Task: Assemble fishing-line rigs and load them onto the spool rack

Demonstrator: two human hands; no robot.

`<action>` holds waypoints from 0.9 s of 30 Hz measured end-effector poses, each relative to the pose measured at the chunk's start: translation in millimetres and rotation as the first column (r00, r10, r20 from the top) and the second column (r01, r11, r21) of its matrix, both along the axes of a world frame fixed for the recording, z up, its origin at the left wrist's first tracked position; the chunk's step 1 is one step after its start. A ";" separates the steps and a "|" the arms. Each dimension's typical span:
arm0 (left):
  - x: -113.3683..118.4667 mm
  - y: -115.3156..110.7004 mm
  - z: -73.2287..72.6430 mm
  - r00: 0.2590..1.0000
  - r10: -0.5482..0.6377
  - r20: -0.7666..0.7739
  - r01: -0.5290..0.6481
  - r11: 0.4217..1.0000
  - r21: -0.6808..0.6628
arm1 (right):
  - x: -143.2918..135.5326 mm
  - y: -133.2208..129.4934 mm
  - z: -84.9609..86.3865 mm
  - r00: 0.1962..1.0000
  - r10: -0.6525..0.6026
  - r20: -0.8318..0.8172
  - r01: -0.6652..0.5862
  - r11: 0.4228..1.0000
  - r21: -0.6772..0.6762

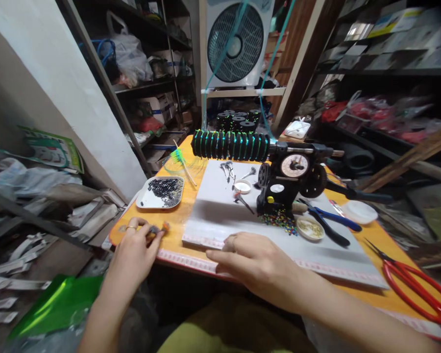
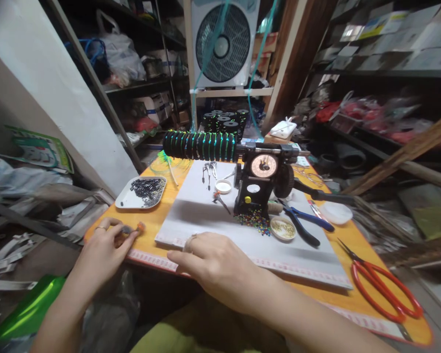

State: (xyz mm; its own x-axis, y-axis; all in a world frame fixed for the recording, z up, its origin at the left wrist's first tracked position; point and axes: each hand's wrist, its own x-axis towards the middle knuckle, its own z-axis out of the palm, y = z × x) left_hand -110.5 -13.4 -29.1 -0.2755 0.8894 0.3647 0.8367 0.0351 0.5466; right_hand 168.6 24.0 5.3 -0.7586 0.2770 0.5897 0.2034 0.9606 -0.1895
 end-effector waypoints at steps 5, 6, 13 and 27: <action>30.6 -29.0 6.4 0.931 -0.015 0.364 -0.010 0.998 0.067 | 1.0 7.9 13.8 0.989 0.079 -0.123 -0.105 0.971 -0.216; 42.1 -34.6 6.4 0.841 -0.041 0.539 0.025 0.999 0.038 | 0.9 9.7 15.7 0.986 0.097 -0.133 -0.127 0.964 -0.236; 114.7 -41.8 14.0 0.224 -0.091 0.970 0.145 0.988 0.060 | 0.1 20.1 16.4 0.964 0.123 -0.236 -0.210 0.897 -0.389; 119.1 -17.8 18.9 0.434 -0.148 0.889 0.114 0.988 0.109 | 16.6 24.7 21.4 0.999 0.037 0.015 -0.037 0.999 -0.028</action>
